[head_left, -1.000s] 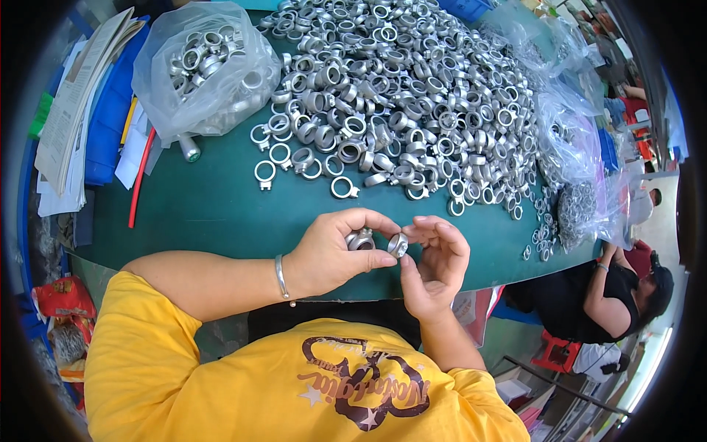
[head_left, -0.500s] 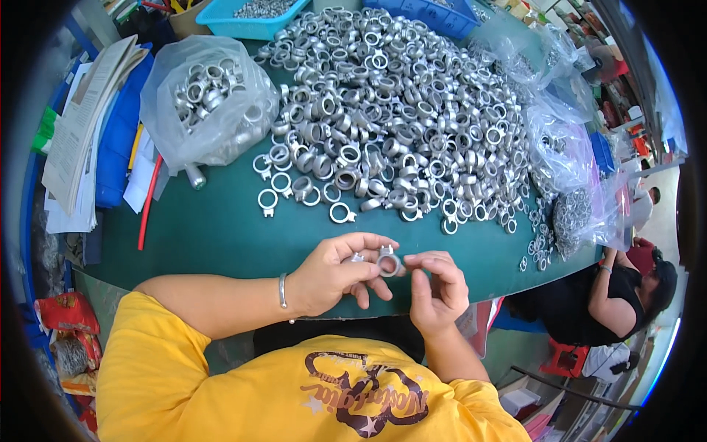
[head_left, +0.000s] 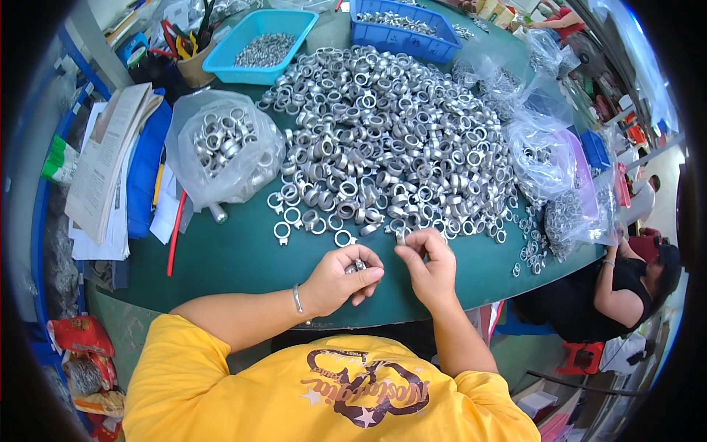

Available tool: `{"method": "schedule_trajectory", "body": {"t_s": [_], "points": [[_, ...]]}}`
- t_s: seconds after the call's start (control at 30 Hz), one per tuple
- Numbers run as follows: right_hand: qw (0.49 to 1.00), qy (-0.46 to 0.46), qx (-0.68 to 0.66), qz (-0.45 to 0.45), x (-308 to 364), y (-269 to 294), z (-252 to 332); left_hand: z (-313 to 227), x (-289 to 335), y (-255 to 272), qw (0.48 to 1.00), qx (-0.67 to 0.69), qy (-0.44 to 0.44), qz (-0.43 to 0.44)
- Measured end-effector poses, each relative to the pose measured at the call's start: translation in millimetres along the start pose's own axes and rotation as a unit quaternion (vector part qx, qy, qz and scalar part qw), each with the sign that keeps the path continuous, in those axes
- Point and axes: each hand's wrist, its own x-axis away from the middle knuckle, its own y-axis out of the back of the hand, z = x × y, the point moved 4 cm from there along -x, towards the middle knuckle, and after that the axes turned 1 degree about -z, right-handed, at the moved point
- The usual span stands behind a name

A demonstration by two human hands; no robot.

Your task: The person picks up metal rings and inserts a smaller metal cylinder into each one, handling the parts one at a time and placing the assembled pieces back onto the table.

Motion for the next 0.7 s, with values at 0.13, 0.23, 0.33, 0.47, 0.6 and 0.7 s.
{"method": "schedule_trajectory", "body": {"t_s": [0.13, 0.23, 0.33, 0.47, 0.6, 0.7], "points": [[0.995, -0.003, -0.095, 0.035, 11.9, 0.3, 7.3, -6.1, 2.2, -0.9, 0.998, -0.053, 0.005, -0.026], [0.978, 0.203, 0.034, 0.023, 7.4, 5.0, 36.0, -13.9, -3.0, -12.2, 0.998, 0.032, -0.006, -0.049], [0.990, 0.133, -0.042, 0.021, 14.3, 6.3, 28.7, -9.9, -4.1, -19.9, 0.994, 0.083, 0.024, -0.063], [0.983, 0.071, -0.169, -0.023, 21.0, 11.6, 9.1, -9.0, -5.9, -31.3, 0.989, 0.134, 0.047, -0.049], [0.977, 0.075, -0.194, -0.038, 23.3, 22.2, 2.9, -8.2, -10.3, -42.9, 0.986, 0.151, 0.058, -0.047], [0.969, 0.063, -0.235, -0.055, 22.9, 29.1, -5.0, -5.9, -16.9, -51.2, 0.982, 0.167, 0.075, -0.037]]}}
